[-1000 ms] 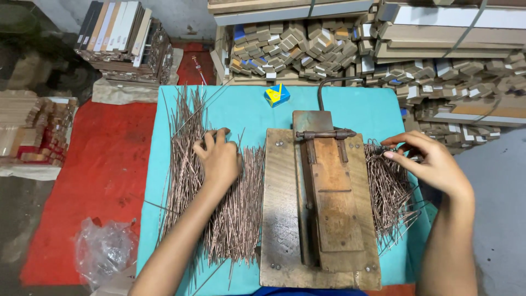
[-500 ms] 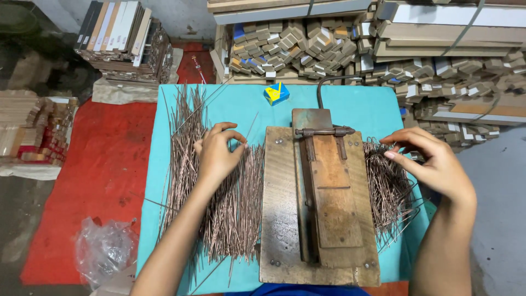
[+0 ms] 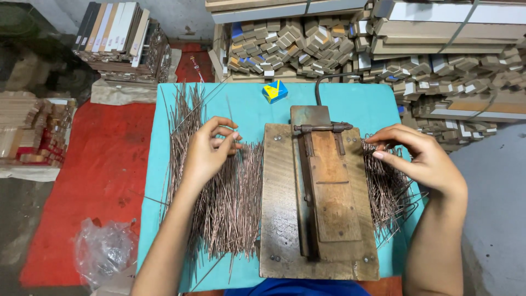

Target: Bending thin metal rods into a specific shape using a manual jig and lever

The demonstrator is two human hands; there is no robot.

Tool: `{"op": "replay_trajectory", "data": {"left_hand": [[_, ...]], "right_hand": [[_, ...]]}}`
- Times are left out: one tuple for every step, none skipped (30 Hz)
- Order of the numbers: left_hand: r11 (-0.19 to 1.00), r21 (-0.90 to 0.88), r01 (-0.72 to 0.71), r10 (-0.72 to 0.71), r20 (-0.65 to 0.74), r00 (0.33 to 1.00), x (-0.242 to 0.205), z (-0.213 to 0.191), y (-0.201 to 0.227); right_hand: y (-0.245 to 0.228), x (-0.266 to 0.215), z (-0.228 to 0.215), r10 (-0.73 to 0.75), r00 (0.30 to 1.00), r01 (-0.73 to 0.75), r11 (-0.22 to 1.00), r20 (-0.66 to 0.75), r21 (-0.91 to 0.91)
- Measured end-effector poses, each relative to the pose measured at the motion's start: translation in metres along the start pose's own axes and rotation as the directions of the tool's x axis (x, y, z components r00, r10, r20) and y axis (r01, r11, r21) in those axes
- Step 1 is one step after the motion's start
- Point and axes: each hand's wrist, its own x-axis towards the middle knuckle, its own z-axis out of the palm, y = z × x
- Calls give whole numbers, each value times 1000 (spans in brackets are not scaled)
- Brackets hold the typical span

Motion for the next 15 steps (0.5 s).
{"op": "replay_trajectory", "data": {"left_hand": [[1000,0,-2,2,1,1000,0,2,-3],[996,88,-8,11,-30,999,-1,4,-5],[984,175,-8,19,-59,998,-2,6,-8],[985,175,-7,18,-58,998,-5,12,-9],[933,352,76,-91,24,996,-8,18,-9],[842,522,137,-211,85,974,-11,23,-9],[842,521,138,-211,82,974,-9,28,-16],[766,616,185,-300,88,950,-8,34,-23],[677,702,219,-386,86,918,-7,40,-30],[678,702,218,-385,87,919,-7,43,-30],[640,732,234,-417,75,906,-6,46,-29],[599,761,248,-448,62,892,-6,49,-27],[600,761,246,-446,63,893,-5,51,-26],[569,791,224,-439,62,896,-5,53,-26],[535,820,204,-435,60,898,-6,54,-25]], "right_hand": [[0,0,0,0,1000,0,1000,-1,-1],[1,-1,1,2,1000,-2,1000,-2,2],[1,-2,2,7,1000,-7,1000,0,7],[1,-3,2,9,1000,-9,1000,1,7],[1,-2,2,6,1000,-6,1000,9,9],[1,-2,3,2,1000,-2,1000,17,11],[1,-1,4,-1,1000,1,1000,19,11],[0,-1,5,8,1000,-8,1000,25,13],[0,-3,5,20,999,-20,1000,28,13],[0,-3,6,20,999,-20,1000,28,12],[1,-3,7,17,999,-18,1000,35,16],[1,-4,7,14,999,-15,1000,42,20],[2,-5,7,14,999,-14,1000,40,19],[3,-5,8,19,999,-20,1000,34,20],[4,-7,8,25,999,-26,999,30,24]]}}
